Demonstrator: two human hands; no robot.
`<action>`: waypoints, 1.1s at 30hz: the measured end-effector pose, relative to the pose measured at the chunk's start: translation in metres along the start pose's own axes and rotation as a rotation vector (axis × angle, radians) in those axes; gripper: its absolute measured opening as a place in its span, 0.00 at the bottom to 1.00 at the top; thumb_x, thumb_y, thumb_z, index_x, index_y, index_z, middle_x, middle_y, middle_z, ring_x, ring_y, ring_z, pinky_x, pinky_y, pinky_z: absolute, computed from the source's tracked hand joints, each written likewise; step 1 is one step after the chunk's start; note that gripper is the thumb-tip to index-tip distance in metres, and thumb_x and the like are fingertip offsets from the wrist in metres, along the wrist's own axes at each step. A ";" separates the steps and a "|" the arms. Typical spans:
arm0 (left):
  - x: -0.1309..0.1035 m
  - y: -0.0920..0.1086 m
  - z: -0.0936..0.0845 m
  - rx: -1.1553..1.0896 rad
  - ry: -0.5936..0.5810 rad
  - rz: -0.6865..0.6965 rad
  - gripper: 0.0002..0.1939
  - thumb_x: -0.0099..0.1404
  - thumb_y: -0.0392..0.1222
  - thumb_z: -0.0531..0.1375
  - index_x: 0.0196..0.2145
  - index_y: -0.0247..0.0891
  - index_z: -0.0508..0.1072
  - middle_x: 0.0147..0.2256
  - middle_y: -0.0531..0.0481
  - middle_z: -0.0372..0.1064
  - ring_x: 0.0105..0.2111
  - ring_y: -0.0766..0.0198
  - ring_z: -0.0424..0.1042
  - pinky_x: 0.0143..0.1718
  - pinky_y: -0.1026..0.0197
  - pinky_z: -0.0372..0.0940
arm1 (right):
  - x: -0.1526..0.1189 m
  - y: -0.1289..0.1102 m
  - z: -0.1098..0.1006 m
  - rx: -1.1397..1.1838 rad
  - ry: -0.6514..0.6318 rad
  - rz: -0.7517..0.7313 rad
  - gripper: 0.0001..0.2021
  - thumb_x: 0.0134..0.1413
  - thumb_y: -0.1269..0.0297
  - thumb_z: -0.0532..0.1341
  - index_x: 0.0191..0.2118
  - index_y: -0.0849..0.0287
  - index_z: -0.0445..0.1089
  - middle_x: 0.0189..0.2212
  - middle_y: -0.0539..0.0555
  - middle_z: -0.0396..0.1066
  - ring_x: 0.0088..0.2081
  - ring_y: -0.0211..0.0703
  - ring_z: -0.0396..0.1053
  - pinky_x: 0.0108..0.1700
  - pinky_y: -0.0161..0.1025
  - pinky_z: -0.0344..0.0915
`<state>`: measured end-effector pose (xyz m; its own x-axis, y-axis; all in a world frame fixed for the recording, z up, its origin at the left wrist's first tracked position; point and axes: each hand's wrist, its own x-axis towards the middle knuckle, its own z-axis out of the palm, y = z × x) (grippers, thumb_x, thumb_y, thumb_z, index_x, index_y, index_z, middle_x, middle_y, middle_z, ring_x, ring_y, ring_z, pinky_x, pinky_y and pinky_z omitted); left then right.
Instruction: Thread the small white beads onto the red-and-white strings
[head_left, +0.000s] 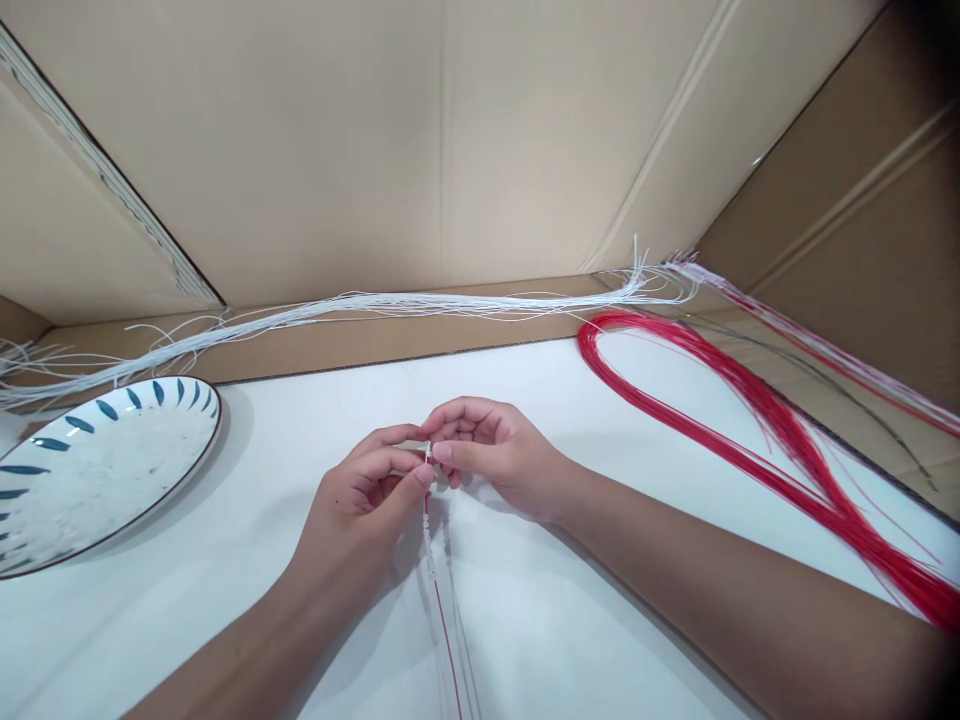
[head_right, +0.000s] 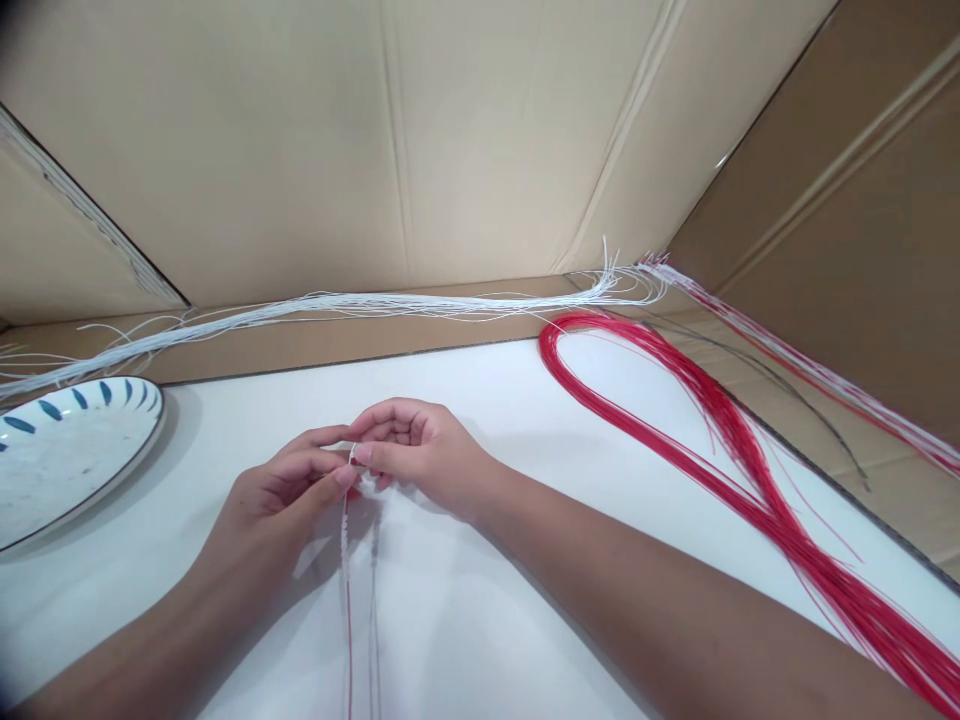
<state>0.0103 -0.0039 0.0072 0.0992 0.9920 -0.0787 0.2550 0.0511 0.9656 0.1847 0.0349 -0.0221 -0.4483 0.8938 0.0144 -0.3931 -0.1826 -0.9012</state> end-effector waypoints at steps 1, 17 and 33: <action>0.000 0.000 0.000 -0.001 0.003 0.005 0.12 0.63 0.49 0.63 0.25 0.46 0.81 0.48 0.48 0.75 0.61 0.53 0.65 0.49 0.58 0.67 | 0.000 0.000 0.000 -0.013 0.011 0.010 0.09 0.52 0.65 0.73 0.38 0.61 0.76 0.27 0.49 0.76 0.27 0.32 0.71 0.32 0.32 0.70; -0.001 0.002 -0.001 -0.067 -0.028 0.012 0.11 0.61 0.47 0.65 0.23 0.44 0.81 0.46 0.46 0.74 0.51 0.54 0.71 0.43 0.59 0.68 | 0.005 0.000 0.002 0.004 0.042 0.076 0.19 0.42 0.53 0.78 0.30 0.64 0.76 0.23 0.50 0.74 0.24 0.33 0.69 0.26 0.30 0.66; -0.001 0.002 0.001 -0.047 -0.044 0.061 0.16 0.64 0.53 0.65 0.24 0.40 0.78 0.43 0.47 0.71 0.40 0.61 0.72 0.41 0.61 0.69 | 0.000 -0.004 0.004 -0.164 -0.054 0.072 0.15 0.47 0.57 0.74 0.30 0.62 0.73 0.21 0.48 0.70 0.23 0.32 0.64 0.27 0.32 0.61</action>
<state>0.0116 -0.0044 0.0092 0.1558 0.9874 -0.0293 0.2020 -0.0028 0.9794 0.1832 0.0340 -0.0168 -0.5150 0.8565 -0.0336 -0.2239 -0.1723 -0.9593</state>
